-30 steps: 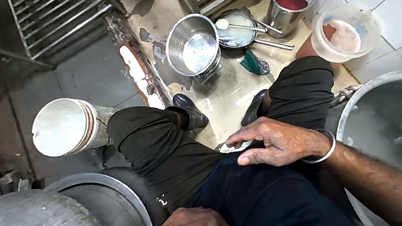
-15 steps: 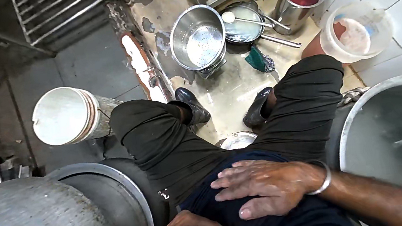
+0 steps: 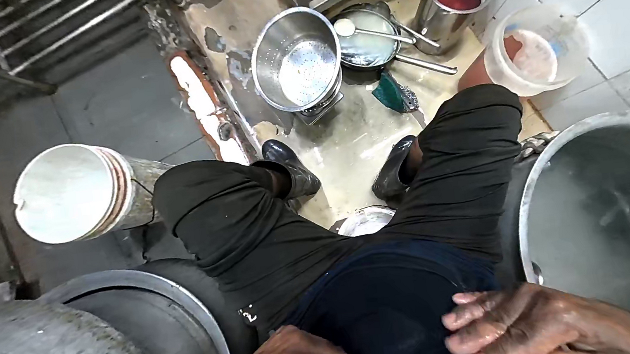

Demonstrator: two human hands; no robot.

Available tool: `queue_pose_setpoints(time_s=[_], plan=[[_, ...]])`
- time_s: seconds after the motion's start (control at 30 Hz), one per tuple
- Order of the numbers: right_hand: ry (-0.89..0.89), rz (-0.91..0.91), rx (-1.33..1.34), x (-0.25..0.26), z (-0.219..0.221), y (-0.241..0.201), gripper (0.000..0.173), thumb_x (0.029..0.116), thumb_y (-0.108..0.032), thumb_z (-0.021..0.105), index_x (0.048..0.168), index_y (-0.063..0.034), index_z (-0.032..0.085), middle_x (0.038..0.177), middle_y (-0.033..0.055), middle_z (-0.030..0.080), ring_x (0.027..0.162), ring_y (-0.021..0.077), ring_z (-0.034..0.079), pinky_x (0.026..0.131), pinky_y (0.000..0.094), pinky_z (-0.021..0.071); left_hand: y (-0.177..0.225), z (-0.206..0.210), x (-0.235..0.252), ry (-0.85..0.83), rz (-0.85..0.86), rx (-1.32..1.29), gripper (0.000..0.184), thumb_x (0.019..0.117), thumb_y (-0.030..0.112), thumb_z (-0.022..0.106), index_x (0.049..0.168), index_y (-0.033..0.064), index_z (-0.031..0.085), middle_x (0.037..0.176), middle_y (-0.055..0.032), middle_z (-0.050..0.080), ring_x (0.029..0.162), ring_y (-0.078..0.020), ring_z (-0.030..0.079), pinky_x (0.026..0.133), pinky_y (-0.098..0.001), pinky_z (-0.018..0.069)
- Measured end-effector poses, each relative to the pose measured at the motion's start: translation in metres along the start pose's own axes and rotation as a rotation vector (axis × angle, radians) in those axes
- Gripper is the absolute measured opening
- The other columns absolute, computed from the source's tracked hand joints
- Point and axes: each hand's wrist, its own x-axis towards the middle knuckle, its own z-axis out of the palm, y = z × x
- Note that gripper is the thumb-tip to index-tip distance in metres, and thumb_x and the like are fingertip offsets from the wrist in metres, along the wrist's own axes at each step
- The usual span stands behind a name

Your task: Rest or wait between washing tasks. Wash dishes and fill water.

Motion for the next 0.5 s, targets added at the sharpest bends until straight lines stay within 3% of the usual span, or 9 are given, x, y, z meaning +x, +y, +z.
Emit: queue_pose_setpoints(time_s=[0.1,0.2,0.3,0.5], plan=[[-0.077,-0.074,-0.019,0.041,0.005,0.002,0.06,0.1104,-0.043,0.028,0.133,-0.0026,0.066,0.142,0.0131,0.064,0.144,0.0305,0.049,0.128,0.0576,0.0242,-0.001,0.002,-0.001,0.005,0.02,-0.015,0.03,0.104,0.029,0.057,0.096,0.0046,0.073,0.097,-0.0129,0.075,0.094,-0.0192,0.072,0.084,-0.0358,0.0577],[-0.183,-0.051,-0.218,0.087,0.013,0.023,0.062,0.1103,-0.047,0.025,0.139,-0.008,0.064,0.148,0.0072,0.06,0.147,0.0247,0.046,0.129,0.0562,0.0214,0.005,0.004,-0.003,0.021,0.004,-0.015,0.027,0.1015,0.026,0.06,0.094,0.0041,0.073,0.092,-0.0118,0.074,0.088,-0.0169,0.07,0.079,-0.0327,0.0557],[-0.307,0.067,-0.341,0.113,0.011,0.046,0.06,0.111,-0.047,0.025,0.142,-0.0125,0.062,0.153,0.0034,0.056,0.151,0.0212,0.041,0.129,0.0546,0.0193,0.011,0.003,-0.01,-0.003,-0.038,-0.019,0.023,0.1019,0.024,0.062,0.097,0.0043,0.074,0.094,-0.0103,0.075,0.089,-0.0148,0.071,0.08,-0.0317,0.0573],[-0.397,0.477,-0.446,0.141,-0.008,0.091,0.054,0.1114,-0.045,0.026,0.155,-0.0245,0.049,0.165,0.0001,0.04,0.159,0.0264,0.021,0.122,0.0734,0.0009,0.001,0.014,-0.007,0.033,0.005,-0.039,0.022,0.1012,0.023,0.062,0.097,0.0054,0.075,0.095,-0.0095,0.075,0.09,-0.0142,0.071,0.08,-0.0312,0.0583]])
